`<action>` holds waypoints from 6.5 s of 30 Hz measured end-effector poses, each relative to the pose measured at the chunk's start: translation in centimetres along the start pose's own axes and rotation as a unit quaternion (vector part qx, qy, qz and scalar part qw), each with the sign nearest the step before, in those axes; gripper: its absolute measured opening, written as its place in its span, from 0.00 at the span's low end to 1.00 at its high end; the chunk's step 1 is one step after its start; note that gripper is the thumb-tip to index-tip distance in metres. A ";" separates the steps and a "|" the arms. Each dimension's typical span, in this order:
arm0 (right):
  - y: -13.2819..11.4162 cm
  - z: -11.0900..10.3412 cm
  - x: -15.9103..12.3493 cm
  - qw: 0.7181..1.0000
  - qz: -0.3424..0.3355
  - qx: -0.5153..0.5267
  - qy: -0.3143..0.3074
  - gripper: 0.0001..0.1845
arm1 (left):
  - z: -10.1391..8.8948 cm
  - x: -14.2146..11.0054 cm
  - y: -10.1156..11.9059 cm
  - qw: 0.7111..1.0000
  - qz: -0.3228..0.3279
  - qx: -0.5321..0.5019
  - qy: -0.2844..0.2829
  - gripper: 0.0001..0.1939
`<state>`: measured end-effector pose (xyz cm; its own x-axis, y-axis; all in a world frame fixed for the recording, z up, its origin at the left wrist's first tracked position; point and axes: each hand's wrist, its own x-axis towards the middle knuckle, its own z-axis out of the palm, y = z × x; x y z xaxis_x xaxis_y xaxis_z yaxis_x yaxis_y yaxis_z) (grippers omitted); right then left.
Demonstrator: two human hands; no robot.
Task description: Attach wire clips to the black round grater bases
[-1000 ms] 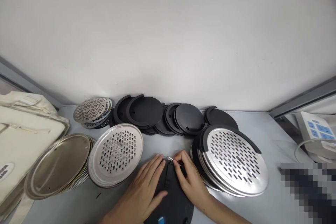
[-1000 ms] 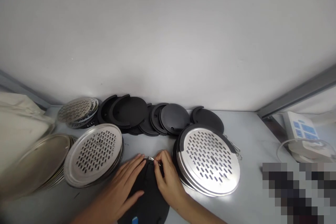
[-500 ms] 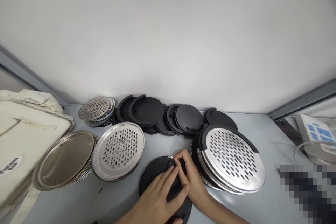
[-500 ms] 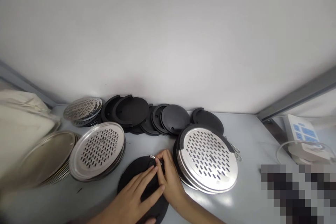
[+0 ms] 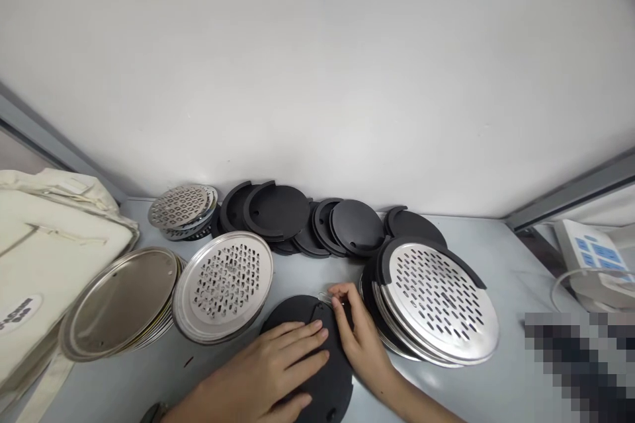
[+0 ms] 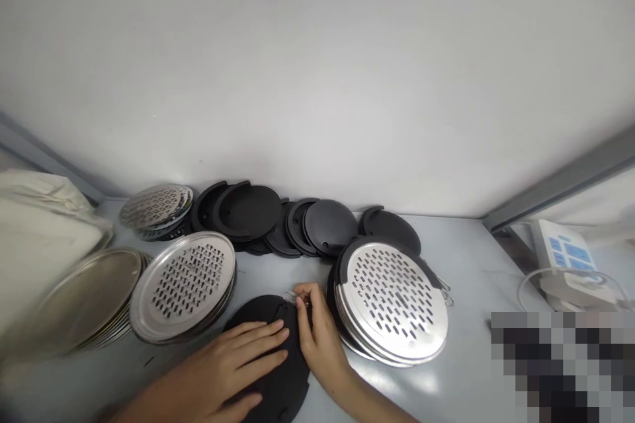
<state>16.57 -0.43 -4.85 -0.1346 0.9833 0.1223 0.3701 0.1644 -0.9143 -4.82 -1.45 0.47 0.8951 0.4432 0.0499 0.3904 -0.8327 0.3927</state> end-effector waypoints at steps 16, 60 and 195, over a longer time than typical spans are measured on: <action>-0.6 -0.4 0.5 0.999 -0.013 0.021 -0.047 0.10 | 2.4 3.4 -0.6 0.970 0.051 0.173 0.165 0.13; -1.0 -0.7 0.6 0.997 -0.013 0.015 -0.080 0.17 | 4.9 5.6 0.5 0.940 -0.012 0.200 0.276 0.08; -0.6 -0.6 0.8 0.994 -0.007 -0.006 -0.105 0.08 | 2.9 4.7 1.1 0.992 0.009 0.111 0.057 0.04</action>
<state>16.81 0.32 -3.98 -0.3284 0.9432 0.0504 0.3779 0.1801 -0.9082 0.44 -1.24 -1.49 0.8765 0.4526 0.1639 0.4246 -0.8873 0.1798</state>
